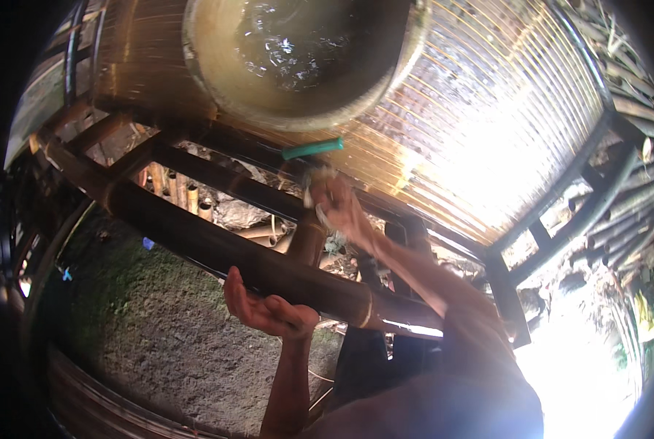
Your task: The person scrubs a large bamboo chair with a cloth, repeatedly dipping it into a metal bowl of water. They wipe the seat, backrest, and legs, repositioning the chair to access different sides.
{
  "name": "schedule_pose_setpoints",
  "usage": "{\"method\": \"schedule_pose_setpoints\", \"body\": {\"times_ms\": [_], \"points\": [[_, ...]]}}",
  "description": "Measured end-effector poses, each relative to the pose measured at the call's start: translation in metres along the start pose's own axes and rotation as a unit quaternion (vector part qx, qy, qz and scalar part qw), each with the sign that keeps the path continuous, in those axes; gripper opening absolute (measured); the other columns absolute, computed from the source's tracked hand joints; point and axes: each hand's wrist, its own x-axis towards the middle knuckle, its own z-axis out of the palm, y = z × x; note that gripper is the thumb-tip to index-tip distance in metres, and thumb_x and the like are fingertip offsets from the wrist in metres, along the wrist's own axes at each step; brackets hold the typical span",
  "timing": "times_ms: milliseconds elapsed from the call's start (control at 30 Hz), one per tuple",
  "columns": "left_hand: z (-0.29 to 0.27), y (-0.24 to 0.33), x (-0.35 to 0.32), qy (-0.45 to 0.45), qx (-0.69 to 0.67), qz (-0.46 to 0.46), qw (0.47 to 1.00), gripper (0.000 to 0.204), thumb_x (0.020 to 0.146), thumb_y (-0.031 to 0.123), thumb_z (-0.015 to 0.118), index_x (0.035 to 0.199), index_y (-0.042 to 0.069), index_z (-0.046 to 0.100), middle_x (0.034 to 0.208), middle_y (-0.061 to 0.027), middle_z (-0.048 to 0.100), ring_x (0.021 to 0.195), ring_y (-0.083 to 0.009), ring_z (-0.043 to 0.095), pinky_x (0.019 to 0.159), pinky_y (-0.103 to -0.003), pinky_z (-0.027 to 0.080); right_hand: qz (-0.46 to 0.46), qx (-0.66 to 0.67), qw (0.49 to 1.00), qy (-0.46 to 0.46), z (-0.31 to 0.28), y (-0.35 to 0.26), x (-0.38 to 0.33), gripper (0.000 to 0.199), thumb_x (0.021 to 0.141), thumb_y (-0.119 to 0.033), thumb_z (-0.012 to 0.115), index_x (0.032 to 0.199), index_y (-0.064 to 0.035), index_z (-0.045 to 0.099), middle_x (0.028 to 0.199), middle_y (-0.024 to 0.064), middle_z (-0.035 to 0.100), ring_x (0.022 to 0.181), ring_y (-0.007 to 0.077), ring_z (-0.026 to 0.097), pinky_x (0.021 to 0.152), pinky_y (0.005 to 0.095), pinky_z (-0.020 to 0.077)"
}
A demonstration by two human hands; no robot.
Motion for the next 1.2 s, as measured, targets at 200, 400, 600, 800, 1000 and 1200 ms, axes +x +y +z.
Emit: {"method": "schedule_pose_setpoints", "body": {"times_ms": [200,400,600,800,1000,1200], "points": [[0.001,-0.008,0.017,0.02,0.028,-0.058,0.998,0.063,0.098,0.037,0.046,0.141,-0.005,0.028,0.144,-0.0275,0.031,0.133,-0.0386,0.033,0.109,-0.051,0.031,-0.01,-0.3,0.94,-0.161,0.005,-0.047,0.021,0.01,0.092,-0.005,0.062,0.102,-0.0067,0.062,0.097,0.0108,0.058,0.092,0.0211,0.059,0.079,0.0366,0.0468],[-0.05,-0.142,0.188,-0.013,-0.147,-0.426,0.892,0.081,0.096,0.043,0.056,0.152,0.003,0.013,0.15,-0.0208,0.028,0.136,-0.0313,0.035,0.11,-0.041,0.032,-0.047,-0.371,0.884,-0.281,0.014,-0.062,0.027,0.014,0.091,-0.017,0.065,0.1,-0.0073,0.066,0.101,0.0108,0.06,0.097,0.0267,0.061,0.085,0.0387,0.0501],[-0.018,-0.157,0.194,0.044,-0.063,-0.37,0.926,0.076,0.1,0.034,0.051,0.153,0.003,0.007,0.149,-0.0203,0.033,0.132,-0.0302,0.039,0.109,-0.041,0.033,-0.341,-0.488,0.752,-0.283,0.126,-0.002,0.143,0.022,0.086,-0.033,0.067,0.097,-0.0137,0.067,0.12,0.0105,0.056,0.116,0.0256,0.052,0.099,0.0444,0.043],[-0.011,-0.125,0.208,0.013,-0.052,-0.401,0.914,0.067,0.102,0.027,0.044,0.154,0.005,0.007,0.146,-0.0206,0.032,0.13,-0.0315,0.04,0.107,-0.04,0.033,-0.307,-0.411,0.836,-0.192,0.232,0.043,0.251,0.018,0.083,-0.028,0.068,0.092,-0.0126,0.07,0.134,0.0146,0.051,0.118,0.0324,0.052,0.096,0.0436,0.0473],[-0.029,-0.142,0.195,0.003,0.001,-0.397,0.918,0.076,0.103,0.034,0.044,0.153,0.0,-0.002,0.157,-0.0216,0.015,0.141,-0.0313,0.027,0.115,-0.038,0.024,-0.312,-0.228,0.918,-0.091,0.282,0.024,0.244,0.028,0.1,-0.026,0.049,0.094,-0.0003,0.06,0.084,0.0105,0.06,0.082,0.029,0.057,0.077,0.0413,0.0472],[-0.017,-0.128,0.2,-0.031,-0.012,-0.377,0.926,0.077,0.103,0.035,0.044,0.153,0.0,-0.003,0.158,-0.0198,0.012,0.143,-0.0277,0.023,0.117,-0.037,0.018,-0.077,-0.527,0.843,-0.076,0.284,0.024,0.305,0.033,0.085,-0.018,0.064,0.114,-0.0044,0.058,0.095,0.0176,0.06,0.09,0.0367,0.061,0.076,0.0464,0.0556]]}}
